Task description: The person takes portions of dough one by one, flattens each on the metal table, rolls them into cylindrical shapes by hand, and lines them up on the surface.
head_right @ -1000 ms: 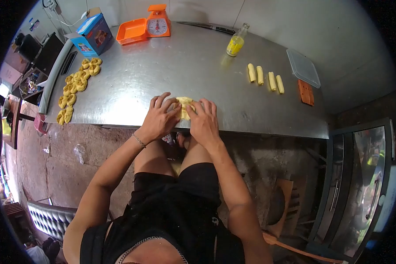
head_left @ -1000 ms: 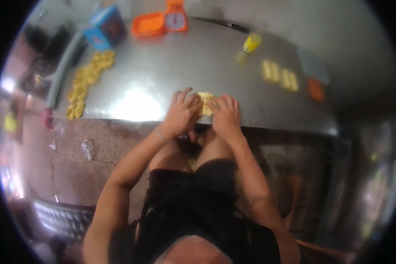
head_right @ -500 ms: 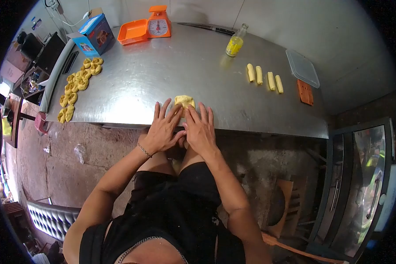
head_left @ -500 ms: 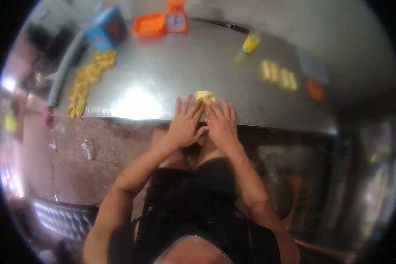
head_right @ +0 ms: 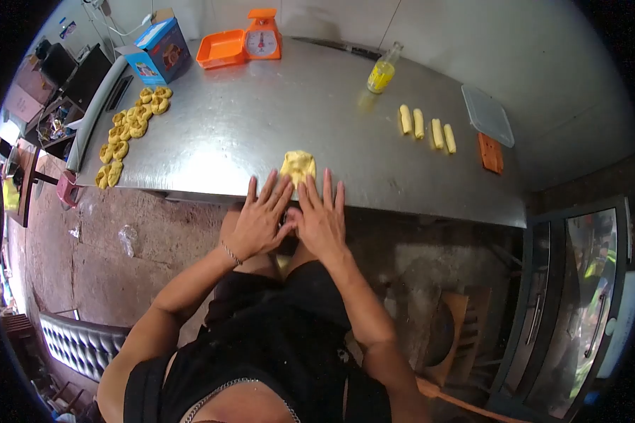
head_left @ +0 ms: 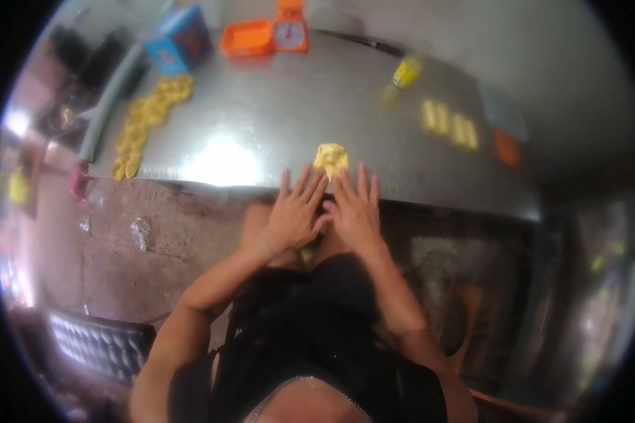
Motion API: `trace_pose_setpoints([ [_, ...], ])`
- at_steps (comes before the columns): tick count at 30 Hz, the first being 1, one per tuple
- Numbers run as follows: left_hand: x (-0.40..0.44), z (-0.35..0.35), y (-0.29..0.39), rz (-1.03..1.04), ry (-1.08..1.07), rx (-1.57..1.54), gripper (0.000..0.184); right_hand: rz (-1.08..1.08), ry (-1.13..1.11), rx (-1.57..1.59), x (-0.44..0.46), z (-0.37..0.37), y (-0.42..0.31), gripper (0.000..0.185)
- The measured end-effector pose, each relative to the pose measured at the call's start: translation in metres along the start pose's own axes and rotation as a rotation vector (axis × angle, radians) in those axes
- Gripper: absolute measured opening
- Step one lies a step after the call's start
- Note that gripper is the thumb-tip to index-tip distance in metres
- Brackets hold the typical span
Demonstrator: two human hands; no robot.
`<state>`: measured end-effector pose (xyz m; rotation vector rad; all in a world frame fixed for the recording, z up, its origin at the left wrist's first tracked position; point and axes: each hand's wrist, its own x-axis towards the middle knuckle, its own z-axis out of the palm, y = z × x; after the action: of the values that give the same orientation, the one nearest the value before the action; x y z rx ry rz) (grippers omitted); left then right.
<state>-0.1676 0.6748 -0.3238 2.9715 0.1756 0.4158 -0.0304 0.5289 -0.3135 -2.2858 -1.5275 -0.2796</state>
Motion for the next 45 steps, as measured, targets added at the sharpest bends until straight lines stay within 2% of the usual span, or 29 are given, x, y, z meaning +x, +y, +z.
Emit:
trace_pose_setpoints([
  [2,-0.001,-0.004,-0.004,0.018,0.039,-0.029,0.081,0.029,-0.038,0.108,-0.014,0.007,0.002,0.065],
  [3,0.003,-0.012,-0.009,0.010,0.001,-0.108,0.076,0.029,-0.004,0.099,-0.008,-0.003,0.000,0.056],
  [4,0.007,-0.016,-0.013,0.001,-0.042,-0.191,0.071,0.032,-0.013,0.105,-0.005,-0.005,0.004,0.056],
  [5,0.015,-0.016,-0.019,0.028,0.199,-0.226,0.055,0.060,0.000,0.195,0.000,-0.007,0.011,0.052],
  [6,0.028,-0.017,-0.028,0.032,0.205,-0.220,0.055,0.080,0.027,0.278,0.014,-0.007,0.020,0.048],
  [7,0.040,-0.019,-0.038,-0.090,0.230,-0.277,0.052,0.055,0.175,0.236,0.026,-0.005,0.026,0.040],
  [8,0.047,-0.019,-0.045,-0.217,0.245,-0.339,0.049,0.058,0.170,0.238,0.036,-0.002,0.034,0.040],
  [10,0.070,-0.007,-0.063,-0.246,0.237,-0.329,0.044,0.197,0.096,0.276,0.060,0.001,0.047,0.034],
  [12,0.093,-0.009,-0.076,-0.271,0.253,-0.306,0.039,0.189,0.059,0.283,0.079,0.006,0.057,0.030],
  [14,0.109,-0.014,-0.081,-0.237,-0.018,-0.379,0.032,0.185,0.018,0.290,0.092,0.008,0.065,0.026],
  [15,0.114,-0.016,-0.081,-0.253,-0.055,-0.411,0.026,0.239,-0.088,0.311,0.097,0.004,0.065,0.026],
  [16,0.117,-0.017,-0.083,-0.255,-0.057,-0.413,0.026,0.295,-0.197,0.330,0.098,0.001,0.065,0.026],
  [17,0.121,-0.019,-0.085,-0.274,-0.130,-0.423,0.031,0.296,-0.198,0.329,0.098,0.001,0.066,0.026],
  [19,0.124,-0.016,-0.085,-0.288,-0.205,-0.435,0.036,0.248,-0.031,0.393,0.097,0.005,0.069,0.028],
  [21,0.117,-0.001,-0.085,-0.160,0.072,-0.344,0.043,0.227,-0.028,0.394,0.096,0.017,0.073,0.031],
  [24,0.117,0.016,-0.092,-0.166,0.018,-0.460,0.048,0.219,-0.040,0.428,0.095,0.029,0.074,0.035],
  [30,0.127,0.020,-0.099,-0.181,-0.024,-0.435,0.046,0.264,-0.002,0.455,0.098,0.038,0.077,0.038],
  [33,0.126,0.013,-0.102,-0.180,-0.087,-0.526,0.049,0.247,-0.093,0.492,0.101,0.029,0.082,0.045],
  [35,0.123,0.014,-0.104,-0.180,-0.123,-0.601,0.049,0.257,-0.246,0.629,0.101,0.023,0.090,0.049],
  [37,0.121,0.018,-0.102,-0.182,-0.161,-0.673,0.050,0.257,-0.189,0.592,0.099,0.030,0.083,0.047],
  [39,0.118,0.029,-0.094,-0.203,0.042,-0.623,0.051,0.263,-0.119,0.556,0.097,0.039,0.081,0.044],
  [42,0.114,0.040,-0.099,-0.178,0.097,-0.543,0.052,0.246,0.028,0.577,0.089,0.046,0.082,0.045],
  [43,0.111,0.032,-0.097,-0.166,0.090,-0.538,0.052,0.228,-0.061,0.555,0.086,0.037,0.079,0.048],
  [44,0.110,0.023,-0.096,-0.181,-0.012,-0.593,0.054,0.208,-0.148,0.531,0.086,0.028,0.077,0.050],
  [45,0.112,0.016,-0.096,-0.198,-0.116,-0.648,0.057,0.215,-0.135,0.534,0.088,0.027,0.079,0.050],
])
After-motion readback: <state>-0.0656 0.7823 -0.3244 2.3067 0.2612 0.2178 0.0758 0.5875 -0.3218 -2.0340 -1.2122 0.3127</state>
